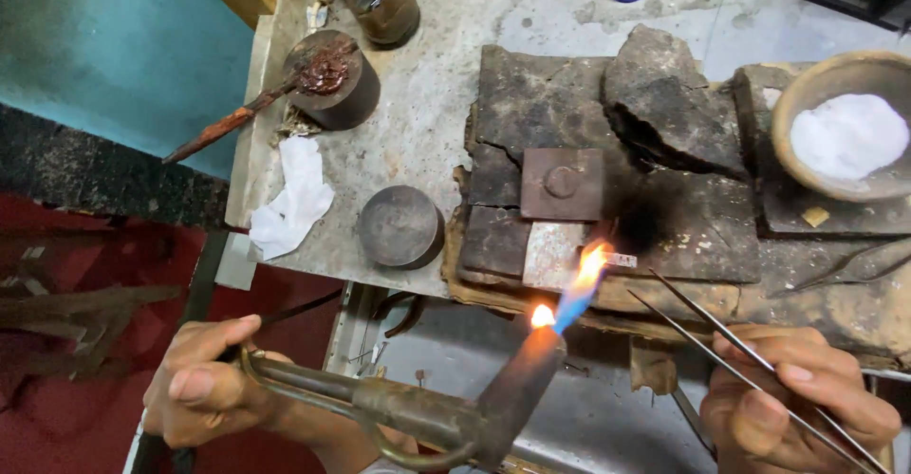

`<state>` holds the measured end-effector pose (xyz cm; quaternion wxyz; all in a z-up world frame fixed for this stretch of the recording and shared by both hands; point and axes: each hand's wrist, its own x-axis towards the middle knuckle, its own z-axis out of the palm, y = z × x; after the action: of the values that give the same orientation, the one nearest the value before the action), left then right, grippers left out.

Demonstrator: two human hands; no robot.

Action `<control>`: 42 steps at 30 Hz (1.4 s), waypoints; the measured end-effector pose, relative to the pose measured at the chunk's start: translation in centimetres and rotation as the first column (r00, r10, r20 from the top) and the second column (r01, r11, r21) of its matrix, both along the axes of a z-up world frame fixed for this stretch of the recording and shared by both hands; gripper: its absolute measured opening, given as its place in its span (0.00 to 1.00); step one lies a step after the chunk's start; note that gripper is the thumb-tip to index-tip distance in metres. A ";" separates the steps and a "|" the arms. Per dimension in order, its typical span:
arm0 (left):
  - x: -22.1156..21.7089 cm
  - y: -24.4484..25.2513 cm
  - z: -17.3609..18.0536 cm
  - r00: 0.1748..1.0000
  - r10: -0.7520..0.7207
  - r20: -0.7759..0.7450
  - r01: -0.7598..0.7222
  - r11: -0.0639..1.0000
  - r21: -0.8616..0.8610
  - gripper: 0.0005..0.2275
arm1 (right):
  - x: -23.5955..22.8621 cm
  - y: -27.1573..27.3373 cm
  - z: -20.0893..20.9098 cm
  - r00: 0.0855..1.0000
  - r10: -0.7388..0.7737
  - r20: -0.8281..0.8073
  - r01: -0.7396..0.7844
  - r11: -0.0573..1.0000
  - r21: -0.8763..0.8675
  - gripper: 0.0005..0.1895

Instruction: Using a blowtorch to heat a small metal piece on a soldering block and manipulating it with tweezers.

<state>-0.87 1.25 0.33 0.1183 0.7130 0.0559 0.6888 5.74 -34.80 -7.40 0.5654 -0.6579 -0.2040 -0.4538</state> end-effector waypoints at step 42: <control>-0.5 0.1 0.1 0.995 -0.042 -0.095 0.038 0.998 -0.050 0.30 | -0.9 -3.1 -2.0 0.987 0.150 -0.064 -0.158 0.978 -0.138 0.10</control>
<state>-1.41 1.35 0.43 0.1465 0.7434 0.0640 0.6495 4.83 -37.91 -9.38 0.5555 -0.6908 -0.2712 -0.3751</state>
